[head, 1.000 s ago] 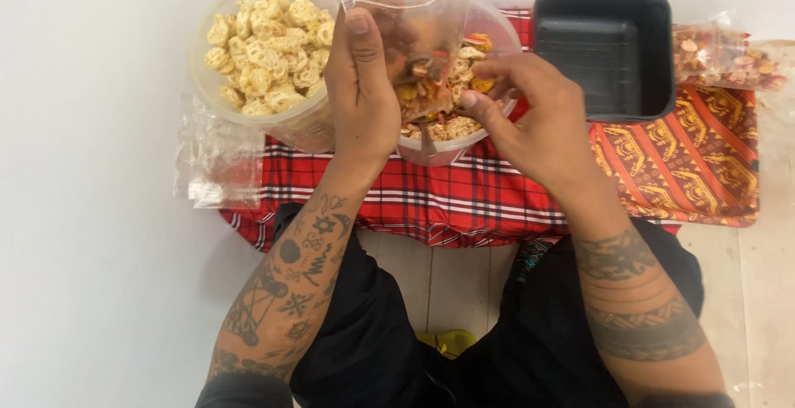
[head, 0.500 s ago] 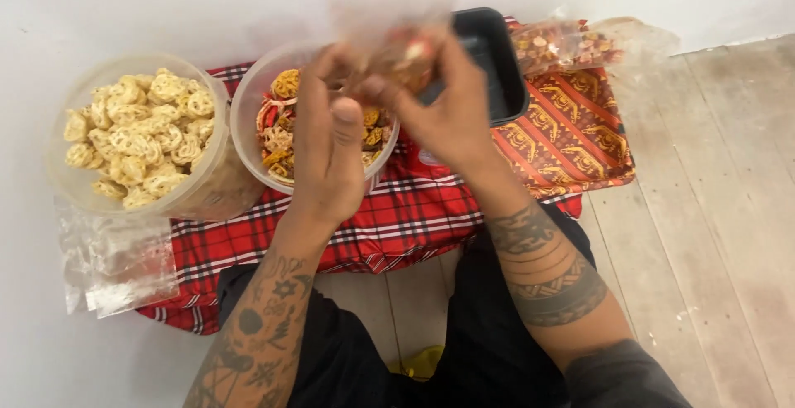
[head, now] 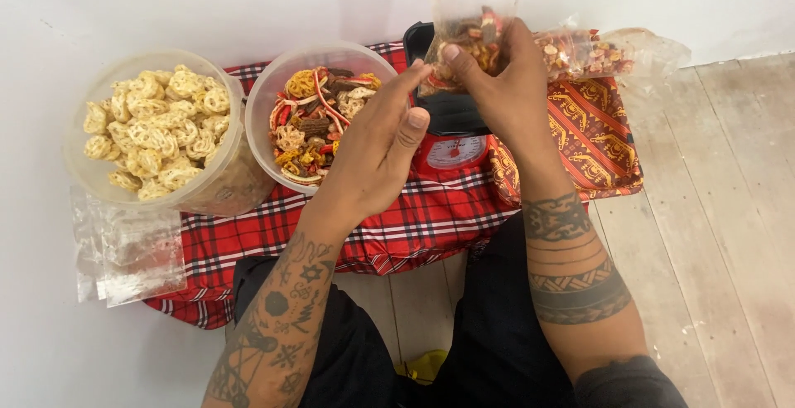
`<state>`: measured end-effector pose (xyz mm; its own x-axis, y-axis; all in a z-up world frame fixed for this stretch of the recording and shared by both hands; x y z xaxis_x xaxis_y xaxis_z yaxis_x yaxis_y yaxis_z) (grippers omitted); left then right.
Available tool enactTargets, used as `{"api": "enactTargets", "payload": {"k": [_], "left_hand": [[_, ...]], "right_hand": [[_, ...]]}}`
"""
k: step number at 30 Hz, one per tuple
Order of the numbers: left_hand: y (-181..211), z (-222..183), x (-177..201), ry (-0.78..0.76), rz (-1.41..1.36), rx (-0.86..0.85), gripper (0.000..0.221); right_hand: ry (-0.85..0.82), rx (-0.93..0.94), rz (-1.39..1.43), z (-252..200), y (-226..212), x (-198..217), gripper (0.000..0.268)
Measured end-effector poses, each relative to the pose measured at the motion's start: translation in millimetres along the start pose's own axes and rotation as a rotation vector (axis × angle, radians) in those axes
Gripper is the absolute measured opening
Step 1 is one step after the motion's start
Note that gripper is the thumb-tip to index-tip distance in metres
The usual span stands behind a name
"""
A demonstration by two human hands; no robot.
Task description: Scooping snack mix from a large container into small plastic bags using a spoon.
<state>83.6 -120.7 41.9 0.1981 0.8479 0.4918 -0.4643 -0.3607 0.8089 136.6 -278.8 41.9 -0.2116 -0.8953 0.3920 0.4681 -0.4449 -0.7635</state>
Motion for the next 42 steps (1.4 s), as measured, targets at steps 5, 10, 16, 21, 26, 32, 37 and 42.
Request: {"api": "enactTargets", "payload": {"k": [5,10,16,21,26,32,37,42], "left_hand": [[-4.4,3.6,-12.5,-0.079,0.102,0.003,0.090],[-12.6,6.9,-24.7,-0.127,0.213,-0.027,0.083],[-21.5,9.9,-32.1,-0.109,0.270,-0.006,0.081],[-19.7,11.4,-30.2,-0.089,0.242,0.008,0.081],[-23.6,14.1,-36.0,-0.111,0.228,0.036,0.085],[-26.5,14.3,-37.4,-0.103,0.245,0.026,0.085],[-29.8,14.8,-39.1,-0.110,0.254,0.032,0.086],[-28.2,14.7,-37.8,-0.096,0.260,0.014,0.086]], "right_hand": [[-0.012,-0.071,-0.040,-4.3,10.4,1.3,0.031],[-0.047,-0.085,-0.041,-5.5,12.8,0.4,0.030],[-0.038,-0.207,-0.048,-5.1,38.7,8.5,0.069],[0.050,-0.195,-0.070,-4.8,33.1,21.2,0.077],[0.025,-0.186,-0.025,-5.0,30.5,18.5,0.074],[0.009,-0.180,-0.001,-6.0,30.9,16.4,0.073],[0.007,-0.212,-0.022,-6.7,33.8,16.0,0.072],[0.005,-0.207,-0.051,-7.3,30.7,15.2,0.068]]}}
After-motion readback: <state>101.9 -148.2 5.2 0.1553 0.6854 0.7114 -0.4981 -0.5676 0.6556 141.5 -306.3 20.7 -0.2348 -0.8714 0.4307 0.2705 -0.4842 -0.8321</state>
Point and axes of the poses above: each hand's wrist, its own z-axis towards the middle knuckle, its own x-axis out of the back of the hand, y = z × x, the point moved 9 cm from there along z, towards the middle knuckle
